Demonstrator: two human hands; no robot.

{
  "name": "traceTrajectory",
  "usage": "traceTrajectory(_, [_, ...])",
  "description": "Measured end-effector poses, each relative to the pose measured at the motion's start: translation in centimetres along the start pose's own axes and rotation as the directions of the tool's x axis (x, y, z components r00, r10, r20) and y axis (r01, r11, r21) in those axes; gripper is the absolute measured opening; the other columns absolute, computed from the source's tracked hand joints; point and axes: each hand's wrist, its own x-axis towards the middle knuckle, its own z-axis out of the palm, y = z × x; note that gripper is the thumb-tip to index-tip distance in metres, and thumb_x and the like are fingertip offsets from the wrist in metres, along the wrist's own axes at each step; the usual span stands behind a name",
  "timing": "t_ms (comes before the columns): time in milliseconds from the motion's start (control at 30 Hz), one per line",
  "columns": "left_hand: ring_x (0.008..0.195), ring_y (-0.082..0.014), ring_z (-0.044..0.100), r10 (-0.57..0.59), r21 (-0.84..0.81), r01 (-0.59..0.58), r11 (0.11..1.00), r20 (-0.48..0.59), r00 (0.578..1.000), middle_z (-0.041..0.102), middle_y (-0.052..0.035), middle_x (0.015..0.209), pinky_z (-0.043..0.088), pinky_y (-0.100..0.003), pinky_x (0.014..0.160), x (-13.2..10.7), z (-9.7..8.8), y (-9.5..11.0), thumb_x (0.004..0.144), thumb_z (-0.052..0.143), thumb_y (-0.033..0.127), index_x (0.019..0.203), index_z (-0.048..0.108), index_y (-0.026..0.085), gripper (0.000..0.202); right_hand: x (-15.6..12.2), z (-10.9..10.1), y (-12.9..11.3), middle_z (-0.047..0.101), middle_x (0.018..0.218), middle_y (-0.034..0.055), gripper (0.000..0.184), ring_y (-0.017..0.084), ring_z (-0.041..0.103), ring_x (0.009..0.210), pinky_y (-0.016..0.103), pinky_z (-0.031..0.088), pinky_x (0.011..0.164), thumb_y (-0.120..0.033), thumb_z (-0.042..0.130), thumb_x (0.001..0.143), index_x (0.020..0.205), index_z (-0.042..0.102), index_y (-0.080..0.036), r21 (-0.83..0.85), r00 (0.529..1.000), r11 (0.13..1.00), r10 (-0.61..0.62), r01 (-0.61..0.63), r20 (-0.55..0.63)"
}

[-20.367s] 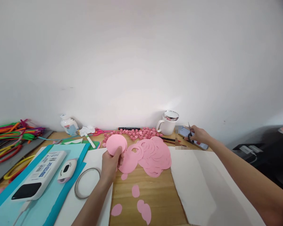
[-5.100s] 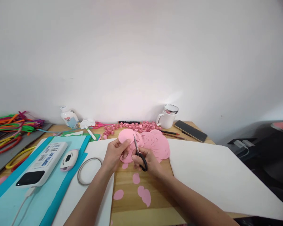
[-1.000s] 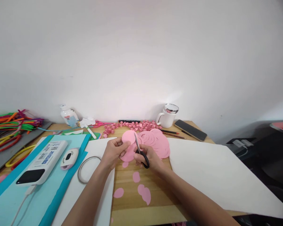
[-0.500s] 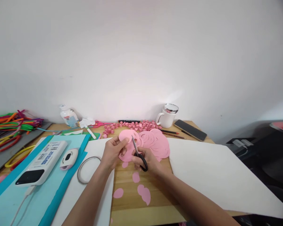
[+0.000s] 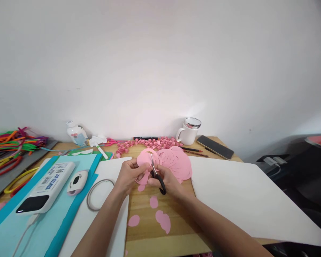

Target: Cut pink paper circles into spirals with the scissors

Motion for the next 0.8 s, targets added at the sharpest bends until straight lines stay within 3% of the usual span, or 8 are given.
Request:
traceTrajectory(267, [0.031,-0.0022,0.027,-0.025,-0.04,0.023,0.999,-0.072,0.997,0.041,0.009,0.035,0.016,-0.018,0.034,-0.2,0.2,0.7,0.058,0.077,0.029,0.055,0.051,0.016,0.029,0.1,-0.7,0.8,0.055,0.053,-0.0058,0.03,0.008,0.048,0.045,0.019,0.031,0.044,-0.033,0.075,0.065,0.083,0.056,-0.017,-0.061,0.998,0.996,0.063,-0.064,-0.016])
traceTrajectory(500, [0.03,-0.0019,0.025,-0.021,-0.073,0.015,0.997,-0.075,0.997,0.041,0.0092,0.035,0.015,-0.018,0.033,0.0,-0.1,0.5,0.061,0.075,0.031,0.06,0.055,0.015,0.026,-0.1,-0.2,0.2,0.052,0.045,-0.0071,0.034,0.008,0.045,0.038,0.018,0.029,0.041,-0.036,0.075,0.062,0.081,0.055,-0.016,-0.053,0.995,0.994,0.093,-0.095,-0.046])
traceTrajectory(800, [0.034,-0.0034,0.038,0.045,-0.165,-0.06,0.984,-0.089,0.995,0.052,0.0054,0.045,0.027,-0.017,0.036,0.1,0.0,0.5,0.067,0.072,0.034,0.057,0.052,0.015,0.029,-0.3,0.2,0.0,0.053,0.044,-0.0059,0.03,0.007,0.043,0.035,0.018,0.029,0.037,-0.039,0.072,0.066,0.073,0.053,-0.017,-0.069,0.997,0.995,0.075,-0.077,-0.027])
